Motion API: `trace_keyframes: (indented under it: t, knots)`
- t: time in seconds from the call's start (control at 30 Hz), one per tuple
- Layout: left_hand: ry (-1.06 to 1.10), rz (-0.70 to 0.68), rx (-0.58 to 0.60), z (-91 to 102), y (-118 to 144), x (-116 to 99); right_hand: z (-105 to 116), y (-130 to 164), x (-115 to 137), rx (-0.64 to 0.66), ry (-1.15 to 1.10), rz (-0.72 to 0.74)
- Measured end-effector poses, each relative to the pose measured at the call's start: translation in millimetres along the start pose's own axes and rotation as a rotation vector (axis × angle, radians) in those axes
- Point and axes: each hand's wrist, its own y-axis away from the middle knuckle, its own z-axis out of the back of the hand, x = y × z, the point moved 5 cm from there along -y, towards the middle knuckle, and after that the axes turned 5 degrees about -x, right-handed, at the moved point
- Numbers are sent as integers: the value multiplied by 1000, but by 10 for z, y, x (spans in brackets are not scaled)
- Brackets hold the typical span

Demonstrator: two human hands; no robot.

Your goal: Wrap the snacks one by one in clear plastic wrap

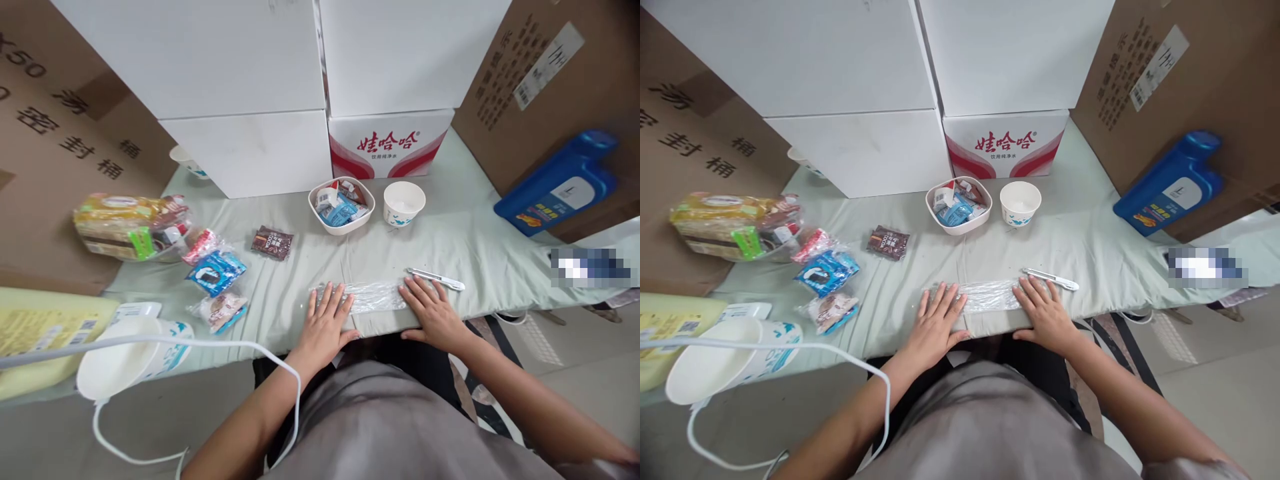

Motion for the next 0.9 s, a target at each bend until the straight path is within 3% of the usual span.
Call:
trace_keyframes:
  t: [0.13, 0.3, 0.43, 0.53, 0.67, 0.8, 0.9]
  knots:
    - [139, 26, -57, 120, -27, -291, 172, 218, 39, -58, -96, -14]
    - [291, -118, 57, -51, -102, -682, 473, 272, 281, -193, -272, 64]
    - [359, -286, 123, -135, -99, -672, 756, 205, 264, -197, -453, 92]
    - [422, -320, 140, -115, -96, -592, 856, 69, 181, -139, -621, 51]
    - [511, -288, 177, -111, -117, -553, 766, -332, 40, -155, -686, -129]
    - [548, -195, 153, -125, -144, -524, 437, -927, -26, -128, -772, -238]
    - [581, -147, 139, -137, -152, -506, 144, -1301, 21, -50, -765, -215]
